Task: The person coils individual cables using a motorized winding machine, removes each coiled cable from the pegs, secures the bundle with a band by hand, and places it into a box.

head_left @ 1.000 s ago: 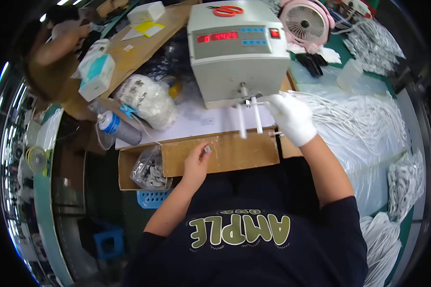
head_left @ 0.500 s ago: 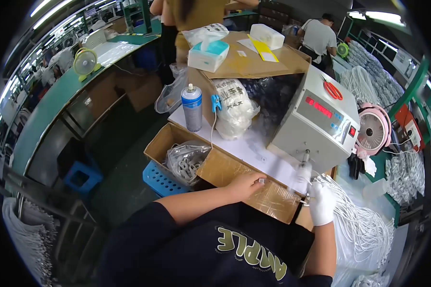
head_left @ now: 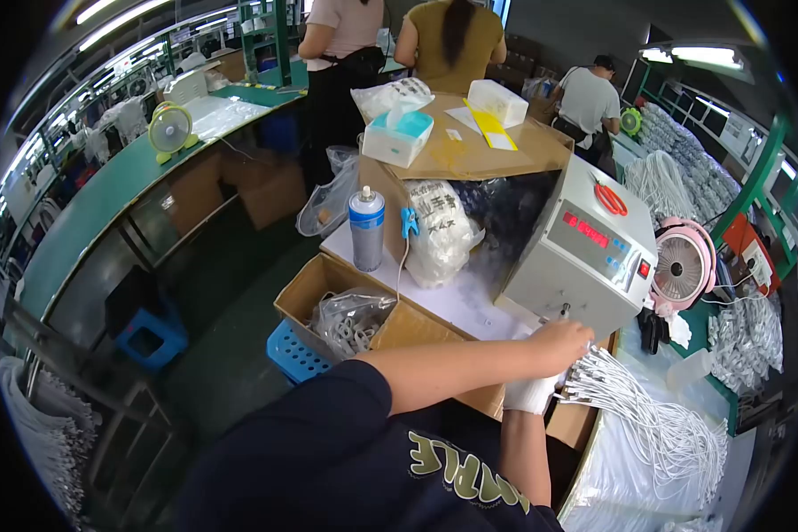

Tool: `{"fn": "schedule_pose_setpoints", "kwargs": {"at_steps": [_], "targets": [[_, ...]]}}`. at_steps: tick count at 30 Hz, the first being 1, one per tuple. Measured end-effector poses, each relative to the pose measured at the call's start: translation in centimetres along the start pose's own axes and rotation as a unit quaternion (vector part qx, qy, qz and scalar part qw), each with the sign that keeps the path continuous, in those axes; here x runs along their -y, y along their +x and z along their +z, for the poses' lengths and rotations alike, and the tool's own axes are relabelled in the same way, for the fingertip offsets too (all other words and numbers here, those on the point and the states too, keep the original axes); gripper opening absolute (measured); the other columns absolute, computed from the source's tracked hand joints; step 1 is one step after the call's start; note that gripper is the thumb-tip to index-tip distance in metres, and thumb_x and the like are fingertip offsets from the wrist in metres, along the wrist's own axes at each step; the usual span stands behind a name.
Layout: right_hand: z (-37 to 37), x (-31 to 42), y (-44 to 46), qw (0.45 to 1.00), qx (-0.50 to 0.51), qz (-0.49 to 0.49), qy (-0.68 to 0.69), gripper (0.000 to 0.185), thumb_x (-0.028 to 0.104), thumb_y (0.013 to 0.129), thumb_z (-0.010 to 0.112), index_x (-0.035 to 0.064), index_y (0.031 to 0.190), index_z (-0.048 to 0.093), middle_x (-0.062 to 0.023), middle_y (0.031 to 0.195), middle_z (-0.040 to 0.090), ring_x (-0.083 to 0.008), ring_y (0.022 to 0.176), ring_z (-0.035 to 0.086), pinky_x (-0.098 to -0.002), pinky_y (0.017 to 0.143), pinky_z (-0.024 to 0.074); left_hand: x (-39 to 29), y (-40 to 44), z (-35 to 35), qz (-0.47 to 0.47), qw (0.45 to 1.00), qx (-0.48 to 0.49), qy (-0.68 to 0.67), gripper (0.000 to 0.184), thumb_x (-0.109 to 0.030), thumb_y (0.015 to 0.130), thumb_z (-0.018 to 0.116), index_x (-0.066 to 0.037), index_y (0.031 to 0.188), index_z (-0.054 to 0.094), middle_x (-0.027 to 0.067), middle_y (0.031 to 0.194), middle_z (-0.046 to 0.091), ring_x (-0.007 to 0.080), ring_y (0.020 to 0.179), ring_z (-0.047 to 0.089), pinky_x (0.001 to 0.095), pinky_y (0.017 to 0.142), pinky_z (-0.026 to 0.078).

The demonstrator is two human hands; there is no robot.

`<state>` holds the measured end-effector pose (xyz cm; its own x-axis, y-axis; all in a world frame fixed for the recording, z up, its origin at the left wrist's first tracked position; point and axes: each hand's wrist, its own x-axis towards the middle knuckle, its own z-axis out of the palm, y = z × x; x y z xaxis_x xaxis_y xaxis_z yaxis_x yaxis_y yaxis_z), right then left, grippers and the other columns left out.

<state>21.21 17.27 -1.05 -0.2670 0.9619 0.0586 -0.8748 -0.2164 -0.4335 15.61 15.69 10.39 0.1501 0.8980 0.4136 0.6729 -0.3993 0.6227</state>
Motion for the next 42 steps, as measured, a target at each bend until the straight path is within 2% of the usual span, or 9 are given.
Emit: {"fn": "schedule_pose_setpoints", "kwargs": {"at_steps": [8, 11, 15, 18, 24, 32, 35, 39, 42], "targets": [[2.9, 1.3, -3.2, 0.998, -0.013, 0.038, -0.051, 0.031, 0.030, 0.100, 0.040, 0.0098, 0.122, 0.049, -0.0015, 0.115, 0.052, -0.0161, 0.108, 0.049, -0.0335, 0.093, 0.0424, 0.4, 1.7, 0.3, 0.010, 0.984, 0.164, 0.062, 0.018, -0.020, 0.086, 0.059, -0.006, 0.095, 0.064, 0.0152, 0.086, 0.067, 0.0338, 0.084, 0.064, 0.0430, 0.075, 0.050], [8.3, 3.3, -9.1, 0.985, -0.094, 0.032, -0.140, 0.034, 0.029, 0.099, 0.044, 0.0072, 0.124, 0.047, -0.0041, 0.112, 0.053, -0.0160, 0.103, 0.053, -0.0342, 0.087, 0.0473, -0.8, -1.9, -2.2, -0.001, 0.980, 0.183, -0.080, 0.021, -0.022, 0.088, 0.059, -0.007, 0.102, 0.064, 0.0125, 0.086, 0.067, 0.0283, 0.083, 0.065, 0.0392, 0.076, 0.050], [3.8, 6.8, -11.6, 0.910, 0.052, -0.028, -0.410, 0.027, 0.019, 0.093, 0.052, 0.0024, 0.113, 0.049, -0.0066, 0.097, 0.056, -0.0162, 0.075, 0.062, -0.0293, 0.061, 0.0525, -0.2, -5.5, -3.8, -0.142, 0.858, 0.260, -0.420, 0.022, -0.018, 0.093, 0.055, -0.004, 0.108, 0.061, 0.0100, 0.095, 0.065, 0.0215, 0.085, 0.062, 0.0361, 0.079, 0.048], [3.7, 9.3, -11.6, 0.621, 0.152, -0.097, -0.763, 0.021, 0.024, 0.086, 0.059, 0.0041, 0.092, 0.055, -0.0122, 0.073, 0.064, -0.0290, 0.059, 0.064, -0.0357, 0.058, 0.0542, -0.1, -7.9, -4.4, 0.024, 0.951, 0.216, -0.222, 0.024, -0.017, 0.092, 0.056, -0.002, 0.111, 0.060, 0.0132, 0.102, 0.063, 0.0264, 0.090, 0.062, 0.0366, 0.081, 0.049], [5.8, 9.7, -11.5, 0.420, 0.237, -0.081, -0.872, 0.026, 0.032, 0.080, 0.061, 0.0074, 0.088, 0.058, -0.0171, 0.072, 0.063, -0.0382, 0.065, 0.064, -0.0463, 0.059, 0.0527, -0.7, -10.4, -5.3, 0.152, 0.958, 0.235, -0.062, 0.026, -0.020, 0.089, 0.061, -0.004, 0.110, 0.061, 0.0140, 0.103, 0.061, 0.0310, 0.094, 0.061, 0.0383, 0.079, 0.051], [5.8, 8.7, -12.1, 0.341, 0.275, 0.014, -0.899, 0.032, 0.037, 0.082, 0.061, 0.0065, 0.088, 0.058, -0.0140, 0.068, 0.065, -0.0350, 0.062, 0.065, -0.0439, 0.059, 0.0535, 0.4, -12.9, -5.3, 0.138, 0.957, 0.237, -0.096, 0.031, -0.018, 0.088, 0.063, -0.005, 0.116, 0.061, 0.0119, 0.107, 0.061, 0.0308, 0.092, 0.062, 0.0368, 0.079, 0.051], [5.1, 8.7, -11.8, 0.591, 0.242, 0.241, -0.731, 0.036, 0.041, 0.083, 0.061, 0.0064, 0.095, 0.060, -0.0152, 0.071, 0.066, -0.0339, 0.063, 0.066, -0.0407, 0.062, 0.0538, 0.8, -13.2, -4.5, 0.134, 0.969, 0.201, -0.047, 0.033, -0.016, 0.088, 0.063, -0.004, 0.118, 0.059, 0.0113, 0.106, 0.061, 0.0304, 0.092, 0.062, 0.0367, 0.078, 0.052], [6.1, 7.8, -12.4, 0.608, 0.164, 0.008, -0.777, 0.033, 0.034, 0.080, 0.068, 0.0046, 0.095, 0.063, -0.0165, 0.077, 0.067, -0.0343, 0.074, 0.067, -0.0393, 0.067, 0.0533, -0.4, -14.3, -4.1, 0.110, 0.988, 0.110, -0.020, 0.031, -0.015, 0.089, 0.061, -0.003, 0.117, 0.058, 0.0116, 0.106, 0.061, 0.0307, 0.091, 0.062, 0.0369, 0.078, 0.051], [3.9, 7.4, -12.2, 0.581, 0.183, 0.095, -0.787, 0.027, 0.030, 0.077, 0.071, 0.0078, 0.091, 0.065, -0.0156, 0.078, 0.067, -0.0348, 0.077, 0.066, -0.0412, 0.068, 0.0530, -0.4, -15.8, -3.0, 0.049, 0.993, 0.096, -0.055, 0.029, -0.015, 0.090, 0.060, -0.003, 0.117, 0.058, 0.0122, 0.109, 0.060, 0.0310, 0.093, 0.062, 0.0372, 0.080, 0.051]]}}
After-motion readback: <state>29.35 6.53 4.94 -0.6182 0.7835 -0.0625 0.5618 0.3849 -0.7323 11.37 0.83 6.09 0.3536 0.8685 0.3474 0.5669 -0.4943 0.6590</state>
